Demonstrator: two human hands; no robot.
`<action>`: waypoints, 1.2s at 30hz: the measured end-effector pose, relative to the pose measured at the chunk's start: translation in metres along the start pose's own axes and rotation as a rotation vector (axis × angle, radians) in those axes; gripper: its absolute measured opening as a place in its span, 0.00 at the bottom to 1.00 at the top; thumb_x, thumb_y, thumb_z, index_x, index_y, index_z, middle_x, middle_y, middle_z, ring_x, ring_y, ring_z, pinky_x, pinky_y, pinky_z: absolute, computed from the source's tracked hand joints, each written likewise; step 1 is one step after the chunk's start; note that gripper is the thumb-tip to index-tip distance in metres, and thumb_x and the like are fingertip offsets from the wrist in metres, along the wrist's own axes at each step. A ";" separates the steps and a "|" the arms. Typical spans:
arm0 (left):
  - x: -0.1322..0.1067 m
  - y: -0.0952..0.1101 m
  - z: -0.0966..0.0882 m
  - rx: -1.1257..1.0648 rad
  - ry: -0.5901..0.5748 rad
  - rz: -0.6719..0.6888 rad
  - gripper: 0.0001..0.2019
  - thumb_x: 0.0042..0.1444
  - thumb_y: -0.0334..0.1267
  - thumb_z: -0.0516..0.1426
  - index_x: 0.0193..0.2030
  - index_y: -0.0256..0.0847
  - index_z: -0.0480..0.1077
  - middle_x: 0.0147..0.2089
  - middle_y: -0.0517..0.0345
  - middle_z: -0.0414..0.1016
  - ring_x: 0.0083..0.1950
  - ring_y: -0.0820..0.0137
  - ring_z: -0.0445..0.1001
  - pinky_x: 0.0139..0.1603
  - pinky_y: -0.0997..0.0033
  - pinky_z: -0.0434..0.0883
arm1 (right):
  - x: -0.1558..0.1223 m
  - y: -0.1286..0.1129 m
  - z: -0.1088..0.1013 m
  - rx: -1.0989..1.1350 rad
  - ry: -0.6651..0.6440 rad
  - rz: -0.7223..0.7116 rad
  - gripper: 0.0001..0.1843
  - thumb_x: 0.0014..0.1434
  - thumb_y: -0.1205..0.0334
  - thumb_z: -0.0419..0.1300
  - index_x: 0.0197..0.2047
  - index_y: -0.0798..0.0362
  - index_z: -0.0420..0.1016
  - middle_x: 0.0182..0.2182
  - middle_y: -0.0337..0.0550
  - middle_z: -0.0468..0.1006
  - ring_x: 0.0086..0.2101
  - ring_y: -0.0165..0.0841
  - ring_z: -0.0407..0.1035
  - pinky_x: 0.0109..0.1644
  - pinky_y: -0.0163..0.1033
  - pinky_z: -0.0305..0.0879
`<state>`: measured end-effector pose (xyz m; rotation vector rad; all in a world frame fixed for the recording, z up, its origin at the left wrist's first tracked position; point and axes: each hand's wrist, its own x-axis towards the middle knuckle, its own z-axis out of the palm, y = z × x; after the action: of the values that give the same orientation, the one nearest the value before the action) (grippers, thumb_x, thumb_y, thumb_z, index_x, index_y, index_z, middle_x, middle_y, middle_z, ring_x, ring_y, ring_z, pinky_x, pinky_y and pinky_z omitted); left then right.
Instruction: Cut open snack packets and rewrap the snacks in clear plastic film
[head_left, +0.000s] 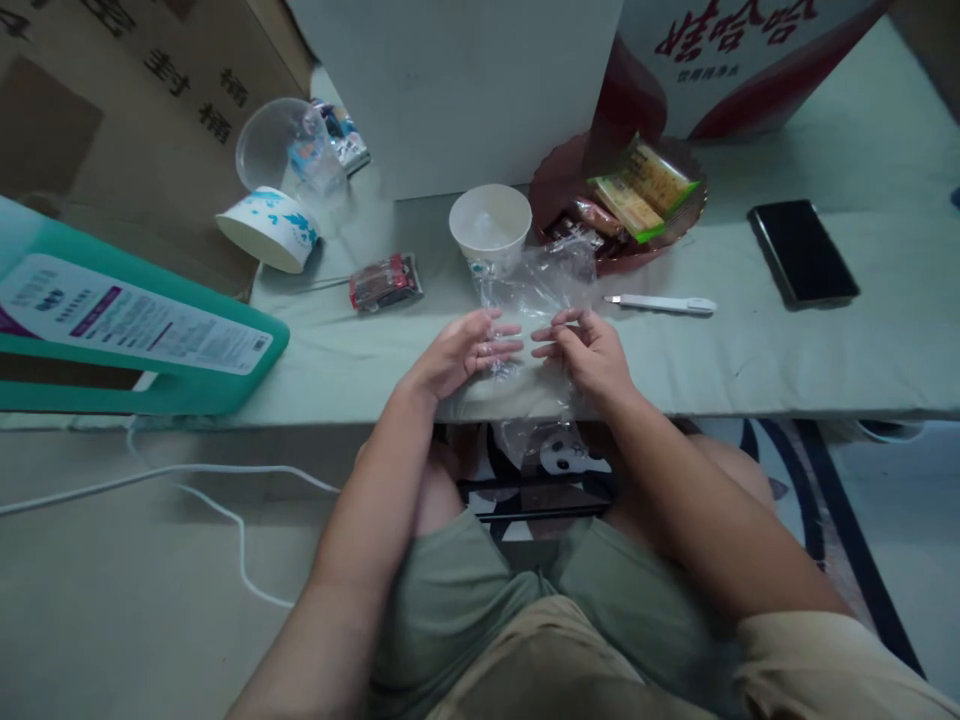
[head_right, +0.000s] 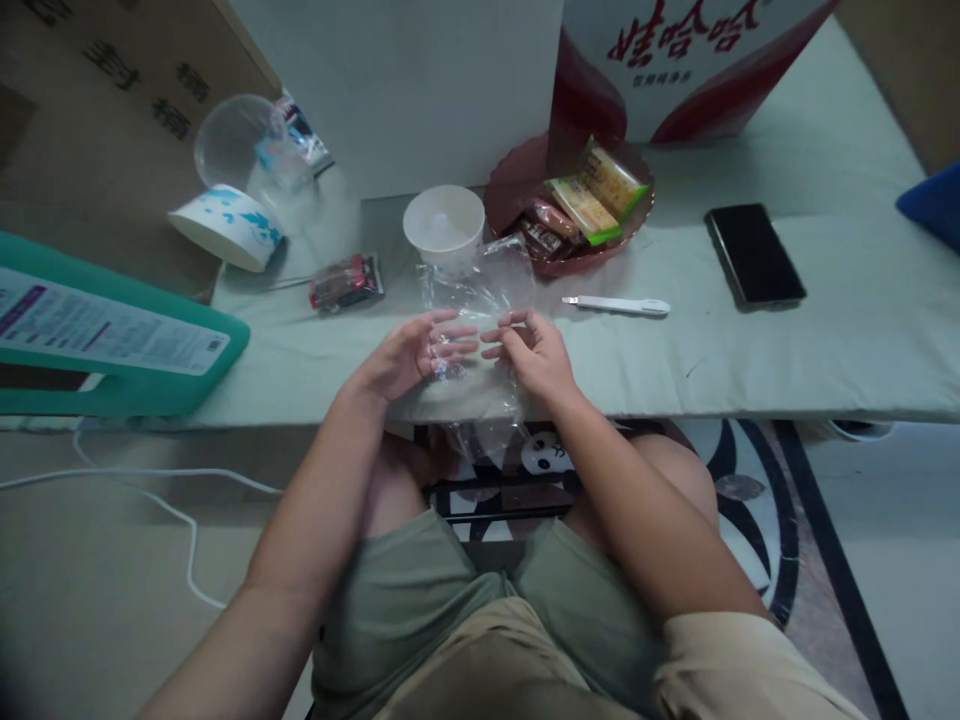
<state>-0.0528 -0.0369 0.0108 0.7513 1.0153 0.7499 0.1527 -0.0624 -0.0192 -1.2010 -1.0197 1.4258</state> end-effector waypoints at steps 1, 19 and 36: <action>0.000 -0.002 0.005 0.084 -0.017 -0.020 0.21 0.50 0.47 0.68 0.47 0.39 0.73 0.48 0.44 0.84 0.44 0.64 0.84 0.43 0.69 0.77 | 0.001 0.000 0.000 -0.006 0.022 -0.013 0.18 0.56 0.46 0.64 0.40 0.47 0.63 0.31 0.37 0.81 0.28 0.30 0.77 0.32 0.37 0.72; -0.011 -0.005 0.001 0.274 0.026 0.288 0.06 0.52 0.40 0.60 0.34 0.42 0.75 0.26 0.60 0.74 0.23 0.74 0.71 0.27 0.72 0.70 | -0.011 -0.008 -0.015 -0.003 -0.110 -0.058 0.12 0.58 0.50 0.59 0.44 0.42 0.74 0.25 0.33 0.75 0.22 0.29 0.69 0.27 0.37 0.68; 0.008 -0.008 -0.002 0.511 0.153 0.533 0.21 0.59 0.56 0.58 0.30 0.39 0.78 0.34 0.51 0.81 0.39 0.67 0.77 0.47 0.66 0.73 | -0.006 -0.002 -0.024 -0.451 0.020 -0.308 0.23 0.49 0.52 0.68 0.46 0.47 0.69 0.40 0.44 0.78 0.37 0.37 0.74 0.44 0.46 0.72</action>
<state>-0.0501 -0.0344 -0.0001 1.4602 1.1757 1.0278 0.1771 -0.0681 -0.0202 -1.2993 -1.4935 0.9680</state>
